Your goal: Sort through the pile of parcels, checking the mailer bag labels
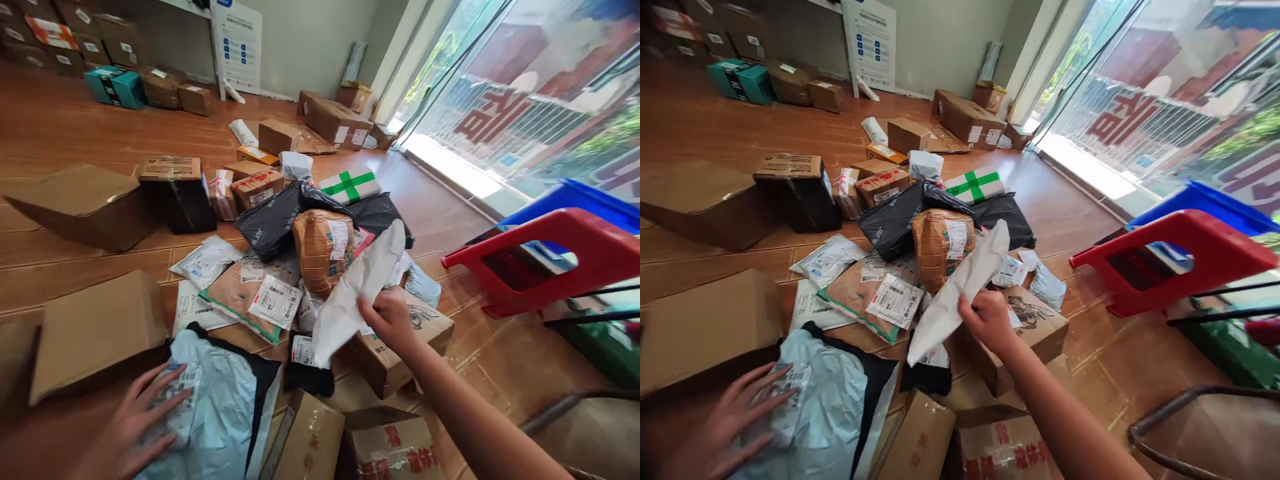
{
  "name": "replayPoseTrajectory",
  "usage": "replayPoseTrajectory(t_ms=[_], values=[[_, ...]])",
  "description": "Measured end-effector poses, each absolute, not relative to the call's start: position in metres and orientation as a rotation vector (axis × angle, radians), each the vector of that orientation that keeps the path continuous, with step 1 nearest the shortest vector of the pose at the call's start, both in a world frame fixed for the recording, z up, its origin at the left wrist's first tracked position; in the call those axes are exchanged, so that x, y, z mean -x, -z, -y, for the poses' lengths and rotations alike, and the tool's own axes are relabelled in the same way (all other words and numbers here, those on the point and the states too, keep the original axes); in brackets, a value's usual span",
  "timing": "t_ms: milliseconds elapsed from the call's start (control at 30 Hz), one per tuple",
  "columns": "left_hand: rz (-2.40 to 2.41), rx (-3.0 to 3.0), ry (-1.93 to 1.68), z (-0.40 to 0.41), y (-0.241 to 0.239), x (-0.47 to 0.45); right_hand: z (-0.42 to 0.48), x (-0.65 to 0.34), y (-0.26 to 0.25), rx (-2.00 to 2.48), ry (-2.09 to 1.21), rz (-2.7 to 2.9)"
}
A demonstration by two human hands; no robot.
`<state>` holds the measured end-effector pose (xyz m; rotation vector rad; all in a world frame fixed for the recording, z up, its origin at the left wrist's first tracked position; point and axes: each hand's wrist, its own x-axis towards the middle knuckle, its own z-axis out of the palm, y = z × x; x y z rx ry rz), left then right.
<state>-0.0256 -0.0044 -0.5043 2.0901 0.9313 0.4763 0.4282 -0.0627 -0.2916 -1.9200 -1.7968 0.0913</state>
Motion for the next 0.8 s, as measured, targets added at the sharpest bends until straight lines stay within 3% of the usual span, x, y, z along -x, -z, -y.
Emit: replayPoseTrajectory(t_ms=[100,200,400,500,667,733,800], values=[[-1.038,-1.101,-0.327,-0.017,0.452,0.008,0.072,-0.360,0.278,1.303,-0.207,2.530],[-0.866,-0.340,-0.203,-0.027,0.425,-0.007,0.083,-0.301,0.308,0.878,-0.289,2.983],[-0.974,-0.260,-0.114,0.004,0.437,-0.010,0.094,-0.264,0.403,0.696,-0.505,3.291],[-0.944,-0.290,-0.193,0.005,0.438,-0.003,0.102,-0.285,0.417,0.925,-0.427,2.975],[-0.922,-0.197,-0.351,-0.008,0.446,0.025,0.104,-0.319,0.409,1.588,-0.285,1.851],[-0.932,-0.133,-0.481,-0.004,0.451,0.031,0.097,-0.312,0.406,1.763,-0.499,1.328],[-0.926,-0.094,-0.568,0.005,0.448,0.026,0.084,-0.292,0.401,1.619,-0.954,0.952]])
